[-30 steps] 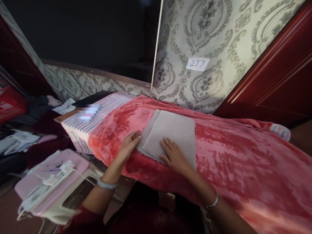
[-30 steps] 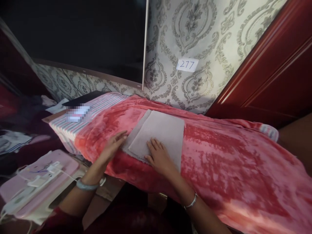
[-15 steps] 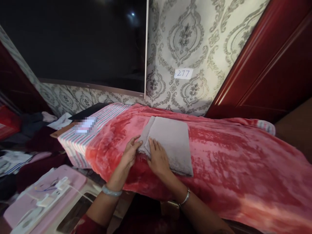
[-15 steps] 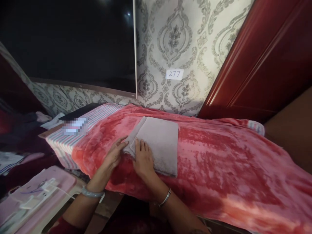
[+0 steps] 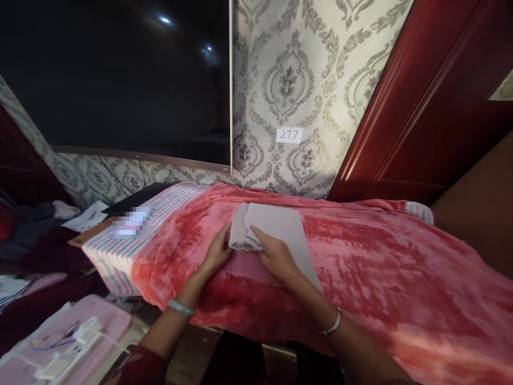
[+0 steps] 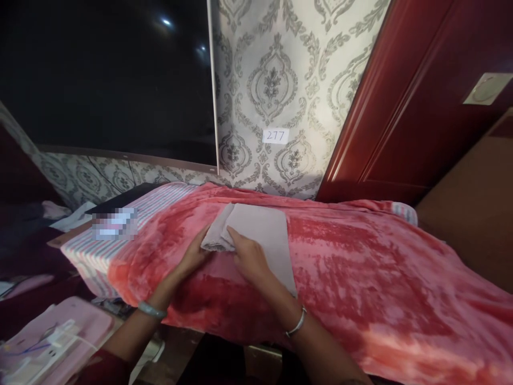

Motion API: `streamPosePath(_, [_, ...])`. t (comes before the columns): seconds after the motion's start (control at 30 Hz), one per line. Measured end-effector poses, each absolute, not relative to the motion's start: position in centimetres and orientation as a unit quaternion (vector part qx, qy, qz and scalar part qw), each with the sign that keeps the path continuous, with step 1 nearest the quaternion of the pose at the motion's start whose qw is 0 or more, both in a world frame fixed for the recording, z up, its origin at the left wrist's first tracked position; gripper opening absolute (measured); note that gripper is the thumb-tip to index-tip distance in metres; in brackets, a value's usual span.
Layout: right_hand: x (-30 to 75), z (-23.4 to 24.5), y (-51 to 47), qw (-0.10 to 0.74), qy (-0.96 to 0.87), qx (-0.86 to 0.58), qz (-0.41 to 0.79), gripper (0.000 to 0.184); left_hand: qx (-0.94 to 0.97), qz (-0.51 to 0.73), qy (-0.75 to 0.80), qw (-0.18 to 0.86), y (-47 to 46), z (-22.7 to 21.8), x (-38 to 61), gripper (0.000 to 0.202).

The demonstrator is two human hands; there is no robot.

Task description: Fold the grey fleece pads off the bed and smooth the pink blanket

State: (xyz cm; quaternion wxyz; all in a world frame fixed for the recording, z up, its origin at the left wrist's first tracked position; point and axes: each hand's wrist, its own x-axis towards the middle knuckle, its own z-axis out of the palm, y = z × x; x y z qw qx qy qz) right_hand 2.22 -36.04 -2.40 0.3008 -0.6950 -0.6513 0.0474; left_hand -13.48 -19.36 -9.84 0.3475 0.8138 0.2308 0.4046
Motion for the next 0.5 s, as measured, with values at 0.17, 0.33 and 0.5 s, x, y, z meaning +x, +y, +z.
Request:
streamPosePath(0.17, [5.9,0.5,-41.1,0.357,-0.685,-0.626,0.105,0.064,0.907,0.322,0.201,0.184,-16.3,-8.6,-11.8,0.075])
streamPosePath(0.33, [8.8,1.8,-49.3,0.367,-0.68,-0.614,0.159,0.05,0.953,0.251,0.11,0.133,-16.1,-8.1,-11.2,0.062])
streamPosePath(0.5, [10.8,0.4,-55.8,0.378,-0.649,-0.64,0.161,0.046,0.954,0.239,0.033,0.176,-18.1,-8.4,-10.7,0.042])
